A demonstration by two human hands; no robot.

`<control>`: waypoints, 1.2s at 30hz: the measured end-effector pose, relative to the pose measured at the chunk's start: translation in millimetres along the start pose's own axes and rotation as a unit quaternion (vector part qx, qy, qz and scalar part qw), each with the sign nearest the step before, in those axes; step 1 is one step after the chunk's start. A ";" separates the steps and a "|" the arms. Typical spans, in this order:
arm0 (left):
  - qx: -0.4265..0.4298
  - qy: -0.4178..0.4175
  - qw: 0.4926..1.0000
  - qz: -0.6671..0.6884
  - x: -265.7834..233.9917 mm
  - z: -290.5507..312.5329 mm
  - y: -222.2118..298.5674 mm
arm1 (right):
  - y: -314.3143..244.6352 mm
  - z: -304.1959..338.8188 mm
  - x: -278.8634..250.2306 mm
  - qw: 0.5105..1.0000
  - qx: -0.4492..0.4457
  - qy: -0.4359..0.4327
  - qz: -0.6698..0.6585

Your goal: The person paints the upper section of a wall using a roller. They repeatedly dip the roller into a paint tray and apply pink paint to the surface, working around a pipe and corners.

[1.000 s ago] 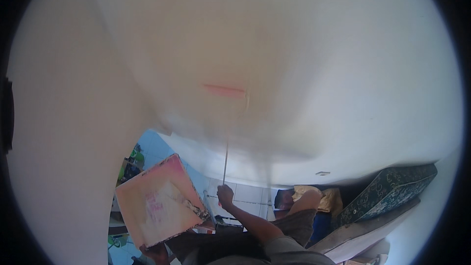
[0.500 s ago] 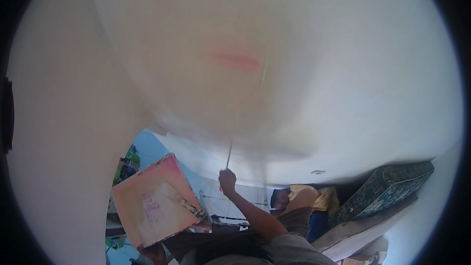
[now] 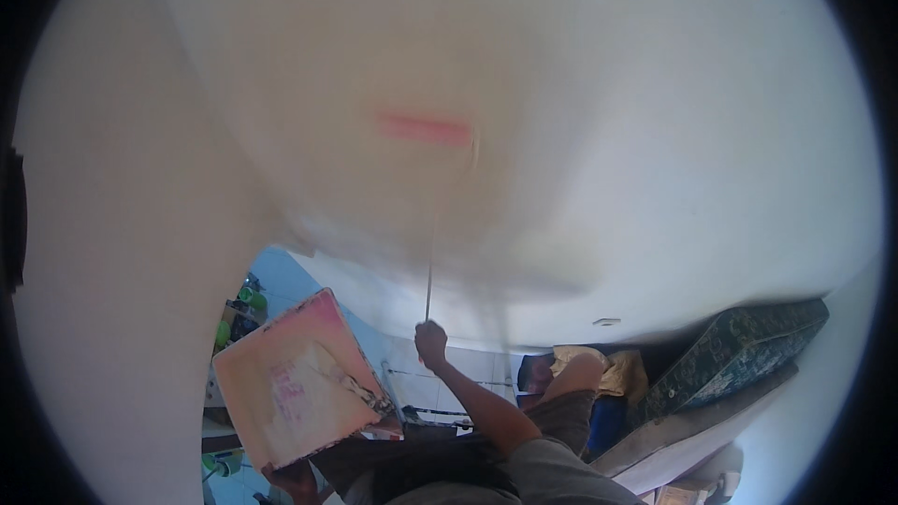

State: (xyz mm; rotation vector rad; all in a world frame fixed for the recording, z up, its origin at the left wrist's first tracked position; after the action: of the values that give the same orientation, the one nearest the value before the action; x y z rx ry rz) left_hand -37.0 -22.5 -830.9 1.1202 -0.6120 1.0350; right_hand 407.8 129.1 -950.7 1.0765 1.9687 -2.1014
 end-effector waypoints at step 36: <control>0.004 0.014 0.999 0.046 -13.0 2.5 4.2 | -45.4 17.0 30.7 0.995 -0.033 -0.008 0.089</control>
State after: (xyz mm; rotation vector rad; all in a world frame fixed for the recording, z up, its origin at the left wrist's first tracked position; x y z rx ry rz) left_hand -46.1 -29.2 -839.0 1.0908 -0.6430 1.1298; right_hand 354.9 134.3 -929.2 1.1715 1.8455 -1.9359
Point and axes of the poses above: each hand's wrist, its own z-axis away from the middle knuckle, its own x-axis out of the palm, y = z × x, the point moved 10 cm from there along -z, towards the middle knuckle, and after that the axes turned 10 degrees about -x, right-handed, at the moved point
